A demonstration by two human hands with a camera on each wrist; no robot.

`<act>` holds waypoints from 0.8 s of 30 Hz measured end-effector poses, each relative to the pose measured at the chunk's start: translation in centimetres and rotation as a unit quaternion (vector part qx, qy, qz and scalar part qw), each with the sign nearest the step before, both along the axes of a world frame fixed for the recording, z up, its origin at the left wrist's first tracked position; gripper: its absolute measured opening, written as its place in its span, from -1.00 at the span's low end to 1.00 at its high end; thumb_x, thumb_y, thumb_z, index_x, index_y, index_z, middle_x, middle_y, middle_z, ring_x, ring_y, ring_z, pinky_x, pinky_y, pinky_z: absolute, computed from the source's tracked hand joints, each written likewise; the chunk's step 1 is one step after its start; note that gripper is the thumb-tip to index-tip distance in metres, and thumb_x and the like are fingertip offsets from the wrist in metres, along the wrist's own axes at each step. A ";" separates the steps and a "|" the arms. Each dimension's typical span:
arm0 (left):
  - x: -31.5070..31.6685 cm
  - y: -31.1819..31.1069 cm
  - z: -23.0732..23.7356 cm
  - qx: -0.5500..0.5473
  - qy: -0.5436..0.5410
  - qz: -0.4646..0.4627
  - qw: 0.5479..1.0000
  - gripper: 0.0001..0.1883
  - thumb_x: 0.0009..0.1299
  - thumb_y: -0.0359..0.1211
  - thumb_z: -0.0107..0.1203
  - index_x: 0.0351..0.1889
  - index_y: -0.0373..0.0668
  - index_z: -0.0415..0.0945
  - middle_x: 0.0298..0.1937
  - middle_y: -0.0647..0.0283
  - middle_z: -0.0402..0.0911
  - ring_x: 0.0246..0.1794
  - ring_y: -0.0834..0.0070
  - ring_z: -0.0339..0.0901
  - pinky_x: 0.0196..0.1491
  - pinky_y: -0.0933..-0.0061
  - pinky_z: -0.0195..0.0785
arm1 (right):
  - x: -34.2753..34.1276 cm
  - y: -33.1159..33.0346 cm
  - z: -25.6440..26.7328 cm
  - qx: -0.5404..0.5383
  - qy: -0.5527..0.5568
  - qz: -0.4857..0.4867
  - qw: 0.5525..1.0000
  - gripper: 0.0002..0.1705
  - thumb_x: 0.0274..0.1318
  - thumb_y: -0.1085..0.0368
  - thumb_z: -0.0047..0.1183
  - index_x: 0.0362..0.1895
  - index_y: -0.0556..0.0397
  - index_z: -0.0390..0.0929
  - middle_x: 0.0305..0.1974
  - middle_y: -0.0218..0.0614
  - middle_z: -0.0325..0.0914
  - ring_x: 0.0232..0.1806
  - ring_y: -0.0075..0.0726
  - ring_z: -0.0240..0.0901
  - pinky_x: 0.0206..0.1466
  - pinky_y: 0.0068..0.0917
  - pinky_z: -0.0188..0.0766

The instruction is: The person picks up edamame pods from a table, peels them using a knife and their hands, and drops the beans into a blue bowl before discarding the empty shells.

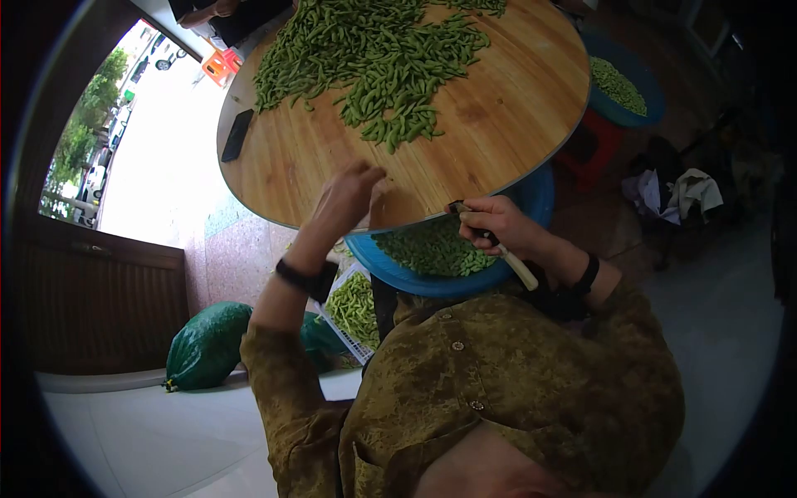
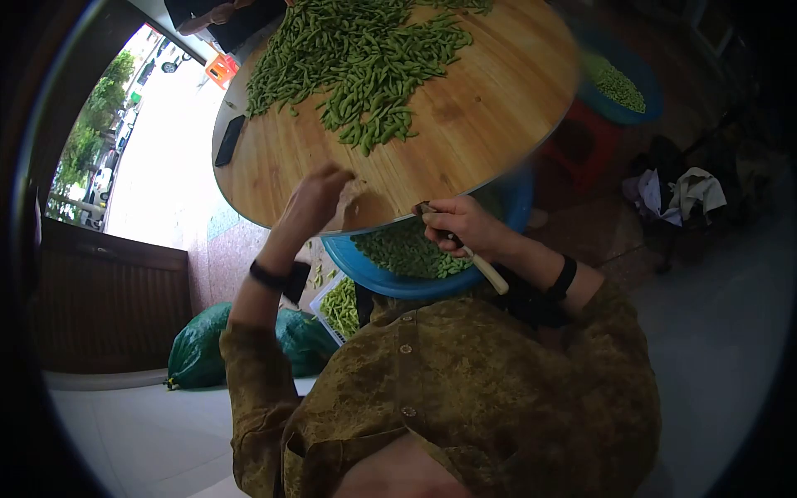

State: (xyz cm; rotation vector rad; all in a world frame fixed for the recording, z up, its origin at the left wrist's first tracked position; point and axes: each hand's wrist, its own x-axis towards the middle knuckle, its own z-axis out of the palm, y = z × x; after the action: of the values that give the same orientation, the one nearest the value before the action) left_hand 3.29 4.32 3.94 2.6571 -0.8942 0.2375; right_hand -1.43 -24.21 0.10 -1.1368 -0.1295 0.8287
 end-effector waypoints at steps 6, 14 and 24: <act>8.5 -1.8 -3.5 0.068 -0.043 -0.020 0.997 -0.81 0.25 -0.43 -0.04 -0.19 -0.10 0.49 -0.20 0.10 0.41 -0.16 0.08 0.49 -0.16 0.19 0.38 | 0.4 -0.9 0.2 0.003 -0.005 -0.015 1.000 -0.70 0.30 0.30 -0.16 0.07 0.12 0.35 -0.49 -0.40 0.36 -0.66 -0.67 0.16 -0.75 -0.72 0.06; 8.3 -0.6 -3.2 0.135 -0.087 -0.124 0.979 -0.82 0.23 -0.43 -0.04 -0.20 -0.18 0.43 -0.20 0.10 0.39 -0.21 0.07 0.48 -0.18 0.19 0.37 | 0.3 -0.8 0.0 0.008 0.011 -0.032 0.999 -0.74 0.32 0.31 -0.19 0.02 0.09 0.38 -0.47 -0.41 0.35 -0.65 -0.68 0.15 -0.73 -0.75 0.07; 6.0 -2.9 -3.5 -0.154 0.079 0.020 0.985 -0.84 0.18 -0.46 0.05 -0.27 -0.27 0.48 -0.24 0.05 0.48 -0.19 0.06 0.48 -0.17 0.21 0.36 | 0.7 -0.6 -0.1 0.012 0.021 -0.035 0.999 -0.72 0.30 0.30 -0.16 0.05 0.09 0.37 -0.47 -0.42 0.34 -0.64 -0.66 0.18 -0.72 -0.73 0.09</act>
State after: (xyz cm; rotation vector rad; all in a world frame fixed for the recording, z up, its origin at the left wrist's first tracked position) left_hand 9.27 1.47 0.47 2.3702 -0.6911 0.1582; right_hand -0.70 -24.77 -0.02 -1.0943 -0.0655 0.7865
